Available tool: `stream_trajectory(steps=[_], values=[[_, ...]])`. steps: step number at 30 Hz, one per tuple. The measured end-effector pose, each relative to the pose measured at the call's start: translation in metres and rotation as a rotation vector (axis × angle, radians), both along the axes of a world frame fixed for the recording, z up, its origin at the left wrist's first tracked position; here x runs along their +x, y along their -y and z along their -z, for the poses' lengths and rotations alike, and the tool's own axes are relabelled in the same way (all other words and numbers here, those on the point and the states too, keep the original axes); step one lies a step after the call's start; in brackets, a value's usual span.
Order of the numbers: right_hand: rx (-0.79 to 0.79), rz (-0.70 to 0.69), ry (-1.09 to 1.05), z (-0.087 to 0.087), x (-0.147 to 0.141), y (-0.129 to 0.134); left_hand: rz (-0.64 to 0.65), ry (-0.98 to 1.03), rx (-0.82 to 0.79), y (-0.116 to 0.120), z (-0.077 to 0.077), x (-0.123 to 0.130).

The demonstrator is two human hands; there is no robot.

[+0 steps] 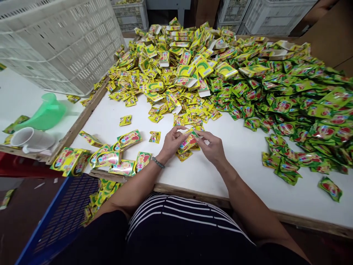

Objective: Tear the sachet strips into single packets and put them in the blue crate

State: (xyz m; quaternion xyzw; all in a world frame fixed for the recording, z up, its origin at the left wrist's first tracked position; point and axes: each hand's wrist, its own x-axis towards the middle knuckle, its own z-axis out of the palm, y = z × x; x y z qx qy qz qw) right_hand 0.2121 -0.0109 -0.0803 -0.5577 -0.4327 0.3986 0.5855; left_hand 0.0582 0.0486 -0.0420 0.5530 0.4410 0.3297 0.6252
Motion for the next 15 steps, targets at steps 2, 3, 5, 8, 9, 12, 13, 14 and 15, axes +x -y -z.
stream_trajectory(steps=[2,3,5,8,9,12,13,14,15], values=[[0.033,0.007,0.014,-0.0007,-0.0021,0.0018,-0.026,0.015,0.003,-0.0003,0.0016,0.0005],[0.024,0.004,-0.025,-0.0007,-0.0035,0.0018,-0.035,0.021,0.004,-0.0003,0.0022,0.0010],[-0.031,-0.005,-0.148,-0.0001,-0.0066,0.0004,-0.052,0.017,0.013,0.0000,0.0029,0.0022],[-0.112,0.013,-0.376,0.0015,-0.0084,-0.0031,-0.070,0.005,0.011,0.0007,0.0027,0.0043],[-0.133,0.029,-0.441,0.0022,-0.0078,-0.0039,-0.063,0.009,-0.003,0.0009,0.0024,0.0050],[-0.179,0.067,-0.505,0.0048,-0.0034,-0.0044,-0.038,0.029,-0.039,0.0013,0.0010,0.0063],[-0.183,0.054,-0.484,0.0057,-0.0018,-0.0039,-0.039,0.031,-0.039,0.0015,0.0005,0.0063],[-0.181,0.031,-0.456,0.0064,-0.0004,-0.0032,-0.048,0.031,-0.033,0.0016,0.0001,0.0063],[-0.179,0.001,-0.433,0.0069,0.0006,-0.0023,-0.063,0.030,-0.027,0.0017,-0.0003,0.0061]])
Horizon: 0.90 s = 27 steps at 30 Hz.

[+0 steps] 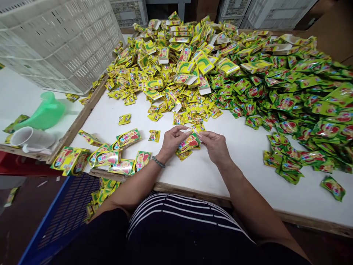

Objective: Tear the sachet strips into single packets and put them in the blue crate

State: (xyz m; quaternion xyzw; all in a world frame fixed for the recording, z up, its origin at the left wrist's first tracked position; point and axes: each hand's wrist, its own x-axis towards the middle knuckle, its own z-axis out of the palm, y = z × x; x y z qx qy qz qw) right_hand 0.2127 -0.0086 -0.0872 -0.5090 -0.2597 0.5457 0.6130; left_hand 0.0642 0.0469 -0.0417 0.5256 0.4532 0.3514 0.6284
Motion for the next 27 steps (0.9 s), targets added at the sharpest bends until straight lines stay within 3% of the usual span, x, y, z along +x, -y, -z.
stream_trajectory(steps=[4,9,17,23,27], values=[[0.019,-0.040,0.080,-0.003,0.000,0.005,-0.037,0.025,-0.023,0.001,0.000,-0.001],[0.137,0.035,0.400,-0.012,-0.004,0.011,-0.058,0.035,-0.036,0.001,0.001,0.000],[0.038,0.080,0.135,-0.004,-0.006,0.008,-0.039,0.079,-0.013,0.002,-0.003,-0.001],[0.231,0.059,0.510,-0.015,-0.006,0.015,-0.042,0.103,0.008,0.001,-0.003,-0.003],[0.280,0.035,0.575,-0.014,-0.006,0.017,-0.037,0.113,-0.036,0.000,-0.004,-0.002]])
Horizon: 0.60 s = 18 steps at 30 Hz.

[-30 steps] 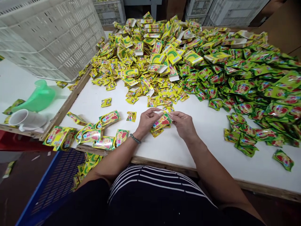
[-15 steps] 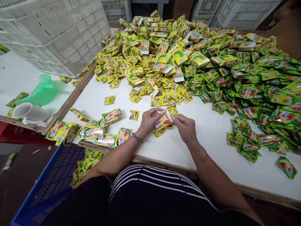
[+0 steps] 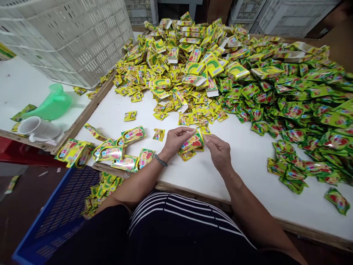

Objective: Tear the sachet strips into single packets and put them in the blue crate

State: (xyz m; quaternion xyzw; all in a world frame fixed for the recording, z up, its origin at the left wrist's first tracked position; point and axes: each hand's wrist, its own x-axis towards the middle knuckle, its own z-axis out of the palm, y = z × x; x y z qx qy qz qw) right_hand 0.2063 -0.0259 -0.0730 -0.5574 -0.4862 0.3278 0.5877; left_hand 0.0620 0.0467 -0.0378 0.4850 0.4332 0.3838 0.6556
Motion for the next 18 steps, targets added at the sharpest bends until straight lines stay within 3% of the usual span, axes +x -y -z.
stream_trajectory(steps=[5,10,13,18], values=[[0.058,0.029,0.129,0.001,-0.015,-0.001,0.035,0.034,-0.011,0.003,-0.002,0.002],[0.039,-0.045,0.218,0.009,-0.031,0.002,-0.047,-0.046,0.037,0.008,-0.010,-0.003],[0.014,-0.146,0.318,0.021,-0.038,0.006,-0.028,-0.336,0.155,0.008,-0.031,-0.022],[0.067,-0.339,0.873,0.045,-0.044,0.010,0.121,-1.087,0.428,0.012,-0.079,-0.086]])
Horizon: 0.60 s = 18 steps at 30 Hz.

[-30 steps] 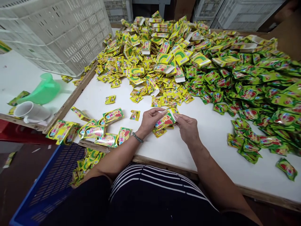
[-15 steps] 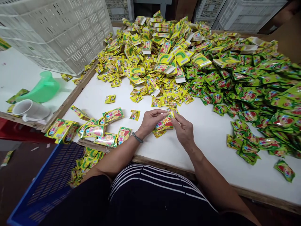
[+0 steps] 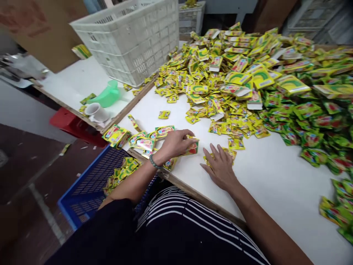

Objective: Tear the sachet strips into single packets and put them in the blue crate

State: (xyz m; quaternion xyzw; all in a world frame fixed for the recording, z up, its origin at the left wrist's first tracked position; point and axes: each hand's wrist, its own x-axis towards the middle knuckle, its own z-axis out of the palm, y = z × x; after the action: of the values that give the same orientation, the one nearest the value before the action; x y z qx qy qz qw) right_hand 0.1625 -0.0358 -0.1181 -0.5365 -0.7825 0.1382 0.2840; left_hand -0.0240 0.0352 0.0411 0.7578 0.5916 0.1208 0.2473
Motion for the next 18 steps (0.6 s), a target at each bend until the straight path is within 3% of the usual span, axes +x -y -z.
stream_trajectory(steps=[3,6,8,10,12,16,18], values=[[0.066,0.140,0.147,0.009,0.002,-0.004,-0.034,-0.371,0.098,0.007,-0.014,-0.041],[0.145,0.272,0.138,0.004,0.001,-0.005,-0.053,-0.523,0.164,0.009,-0.022,-0.082],[0.166,0.150,0.061,-0.009,-0.008,-0.002,-0.145,-0.563,0.243,0.003,-0.031,-0.113],[0.113,-0.069,-0.034,-0.023,-0.026,0.003,-0.266,-0.590,0.317,-0.009,-0.043,-0.149],[0.040,-0.217,-0.073,-0.035,-0.051,0.006,-0.289,-0.574,0.304,-0.025,-0.054,-0.186],[-0.012,-0.264,-0.074,-0.045,-0.101,-0.009,-0.137,-0.333,0.131,-0.051,-0.056,-0.234],[-0.040,-0.289,-0.131,-0.047,-0.121,-0.026,-0.182,-0.141,0.168,-0.056,-0.047,-0.242]])
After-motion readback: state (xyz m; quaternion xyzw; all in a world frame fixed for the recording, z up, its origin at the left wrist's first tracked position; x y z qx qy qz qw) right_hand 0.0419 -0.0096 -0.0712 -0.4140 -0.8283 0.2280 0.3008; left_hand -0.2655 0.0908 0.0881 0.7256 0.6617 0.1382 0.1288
